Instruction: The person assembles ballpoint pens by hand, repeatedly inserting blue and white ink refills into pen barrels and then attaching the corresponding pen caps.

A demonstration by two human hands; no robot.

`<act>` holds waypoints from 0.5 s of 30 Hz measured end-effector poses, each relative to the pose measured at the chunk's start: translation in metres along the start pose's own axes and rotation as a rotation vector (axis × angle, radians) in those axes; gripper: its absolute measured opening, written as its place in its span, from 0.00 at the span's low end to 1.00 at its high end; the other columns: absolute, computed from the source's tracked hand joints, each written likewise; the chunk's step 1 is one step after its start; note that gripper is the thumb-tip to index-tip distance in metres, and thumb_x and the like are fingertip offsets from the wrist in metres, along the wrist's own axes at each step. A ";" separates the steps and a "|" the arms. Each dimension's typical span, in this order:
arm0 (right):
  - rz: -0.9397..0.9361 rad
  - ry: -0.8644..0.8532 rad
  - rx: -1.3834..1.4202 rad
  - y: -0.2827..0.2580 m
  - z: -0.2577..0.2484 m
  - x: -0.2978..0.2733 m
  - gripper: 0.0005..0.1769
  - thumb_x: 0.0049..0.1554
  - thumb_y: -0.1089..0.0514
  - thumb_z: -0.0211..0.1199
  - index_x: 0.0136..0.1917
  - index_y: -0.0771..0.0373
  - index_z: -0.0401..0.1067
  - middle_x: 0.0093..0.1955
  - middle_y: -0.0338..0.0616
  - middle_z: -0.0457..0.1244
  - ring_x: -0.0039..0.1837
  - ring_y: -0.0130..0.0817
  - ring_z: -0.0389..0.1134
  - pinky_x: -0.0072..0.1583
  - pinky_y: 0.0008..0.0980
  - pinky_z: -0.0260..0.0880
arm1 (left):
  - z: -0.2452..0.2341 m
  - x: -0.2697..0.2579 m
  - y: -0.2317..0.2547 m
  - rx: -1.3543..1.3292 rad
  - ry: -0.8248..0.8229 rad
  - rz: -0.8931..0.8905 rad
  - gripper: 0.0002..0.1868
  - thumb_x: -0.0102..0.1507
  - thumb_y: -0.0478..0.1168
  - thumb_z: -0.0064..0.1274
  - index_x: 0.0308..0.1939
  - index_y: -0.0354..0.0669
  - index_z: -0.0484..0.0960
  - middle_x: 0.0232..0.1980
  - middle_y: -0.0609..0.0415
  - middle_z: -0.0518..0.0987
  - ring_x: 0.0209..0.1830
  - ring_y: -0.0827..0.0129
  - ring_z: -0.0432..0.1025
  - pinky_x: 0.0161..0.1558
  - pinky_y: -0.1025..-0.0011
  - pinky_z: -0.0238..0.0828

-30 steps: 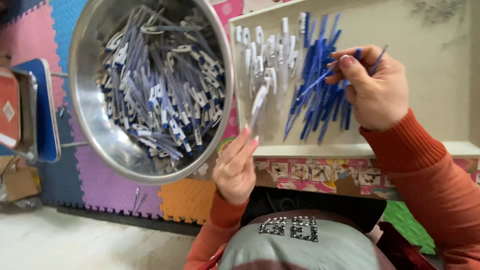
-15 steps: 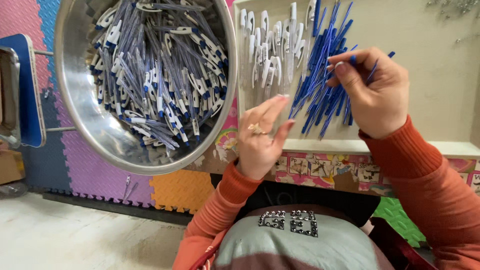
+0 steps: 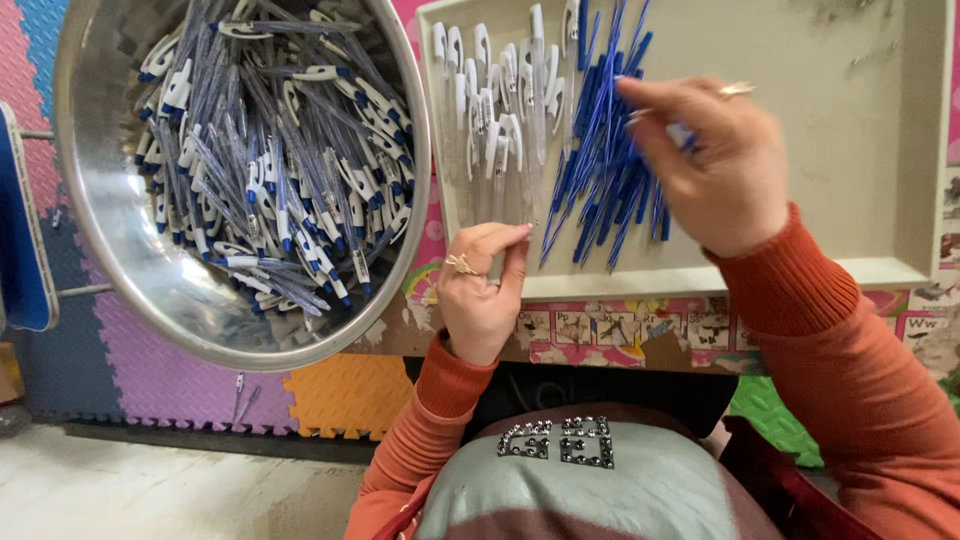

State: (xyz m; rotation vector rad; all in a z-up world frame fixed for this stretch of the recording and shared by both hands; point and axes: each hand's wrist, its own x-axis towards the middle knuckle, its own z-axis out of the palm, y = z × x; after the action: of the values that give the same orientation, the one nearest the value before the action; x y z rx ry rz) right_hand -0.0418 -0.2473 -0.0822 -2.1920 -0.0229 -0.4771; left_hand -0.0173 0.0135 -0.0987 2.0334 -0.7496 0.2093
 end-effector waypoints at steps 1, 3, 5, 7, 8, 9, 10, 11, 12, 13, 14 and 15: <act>0.002 0.031 -0.010 0.003 -0.006 -0.001 0.14 0.71 0.77 0.67 0.69 0.77 0.78 0.56 0.61 0.72 0.50 0.41 0.72 0.51 0.35 0.76 | 0.001 0.000 0.001 -0.012 -0.003 0.017 0.08 0.70 0.29 0.59 0.51 0.41 0.82 0.49 0.51 0.82 0.49 0.63 0.79 0.55 0.68 0.80; 0.007 0.059 -0.023 0.019 -0.023 -0.007 0.11 0.74 0.82 0.66 0.67 0.81 0.79 0.55 0.62 0.71 0.47 0.40 0.70 0.48 0.33 0.75 | 0.003 -0.001 0.004 -0.028 -0.006 0.031 0.07 0.70 0.30 0.59 0.52 0.41 0.82 0.49 0.51 0.82 0.50 0.63 0.79 0.55 0.69 0.81; 0.104 -0.005 -0.392 0.046 -0.045 -0.014 0.05 0.76 0.67 0.75 0.64 0.67 0.86 0.53 0.49 0.73 0.48 0.34 0.71 0.50 0.33 0.71 | 0.004 0.001 0.009 -0.074 -0.010 0.037 0.07 0.71 0.28 0.57 0.51 0.42 0.83 0.50 0.51 0.83 0.50 0.61 0.79 0.57 0.67 0.80; 0.206 -0.093 -0.456 0.057 -0.046 -0.014 0.06 0.72 0.62 0.76 0.61 0.64 0.84 0.51 0.47 0.73 0.45 0.35 0.71 0.49 0.36 0.72 | 0.007 0.000 0.008 -0.075 -0.017 0.044 0.07 0.70 0.28 0.57 0.51 0.42 0.83 0.49 0.51 0.83 0.50 0.61 0.79 0.56 0.67 0.81; 0.306 -0.184 -0.515 0.063 -0.047 -0.015 0.08 0.69 0.57 0.76 0.58 0.61 0.83 0.48 0.44 0.74 0.42 0.36 0.71 0.47 0.39 0.72 | 0.007 -0.001 0.008 -0.071 -0.022 0.049 0.08 0.70 0.28 0.58 0.50 0.41 0.83 0.49 0.50 0.83 0.50 0.62 0.79 0.56 0.67 0.81; 0.306 -0.172 -0.518 0.057 -0.037 -0.010 0.08 0.69 0.57 0.76 0.58 0.61 0.83 0.48 0.44 0.74 0.42 0.36 0.71 0.47 0.39 0.72 | 0.008 -0.001 0.008 -0.074 -0.023 0.061 0.08 0.70 0.28 0.58 0.50 0.41 0.83 0.49 0.50 0.83 0.50 0.62 0.79 0.56 0.67 0.81; 0.379 -0.200 -0.499 0.051 -0.029 -0.005 0.07 0.67 0.58 0.73 0.56 0.62 0.81 0.50 0.48 0.71 0.46 0.42 0.70 0.49 0.42 0.73 | 0.008 -0.001 0.008 -0.083 -0.032 0.046 0.08 0.70 0.28 0.58 0.51 0.41 0.83 0.49 0.50 0.83 0.49 0.62 0.79 0.55 0.68 0.81; 0.449 -0.227 -0.482 0.045 -0.021 0.001 0.06 0.66 0.60 0.69 0.55 0.64 0.80 0.52 0.53 0.69 0.49 0.47 0.69 0.50 0.46 0.73 | 0.009 0.000 0.009 -0.093 -0.039 0.032 0.07 0.69 0.28 0.58 0.51 0.41 0.83 0.49 0.51 0.82 0.49 0.62 0.79 0.55 0.68 0.81; 0.447 -0.213 -0.488 0.035 -0.017 0.005 0.06 0.66 0.60 0.69 0.55 0.64 0.80 0.52 0.53 0.69 0.49 0.47 0.69 0.50 0.46 0.73 | 0.010 0.003 0.010 -0.098 -0.037 0.047 0.07 0.69 0.28 0.58 0.51 0.41 0.83 0.49 0.51 0.82 0.49 0.62 0.79 0.55 0.68 0.81; 0.404 -0.233 -0.344 0.025 -0.011 0.006 0.06 0.64 0.61 0.69 0.55 0.64 0.79 0.52 0.52 0.70 0.49 0.44 0.71 0.52 0.42 0.76 | 0.011 0.003 0.011 -0.108 -0.043 0.021 0.07 0.70 0.30 0.57 0.51 0.42 0.82 0.49 0.51 0.82 0.48 0.63 0.78 0.54 0.69 0.80; 0.359 -0.251 -0.199 0.015 -0.005 0.007 0.07 0.63 0.62 0.69 0.55 0.65 0.78 0.52 0.52 0.70 0.49 0.40 0.73 0.55 0.38 0.78 | 0.011 0.003 0.012 -0.118 -0.050 -0.005 0.06 0.71 0.32 0.57 0.51 0.43 0.82 0.49 0.51 0.81 0.47 0.64 0.78 0.53 0.70 0.80; 0.358 -0.248 -0.201 0.015 -0.002 0.004 0.07 0.63 0.62 0.69 0.55 0.65 0.78 0.52 0.52 0.70 0.49 0.40 0.73 0.55 0.38 0.78 | 0.012 0.006 0.014 -0.120 -0.049 -0.002 0.06 0.71 0.32 0.57 0.51 0.43 0.82 0.49 0.51 0.81 0.47 0.64 0.78 0.53 0.70 0.80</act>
State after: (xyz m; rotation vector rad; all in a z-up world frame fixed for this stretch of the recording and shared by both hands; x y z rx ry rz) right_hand -0.0357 -0.2592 -0.0908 -2.3727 0.2903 -0.0052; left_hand -0.0227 -0.0040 -0.0927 1.9314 -0.7729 0.1108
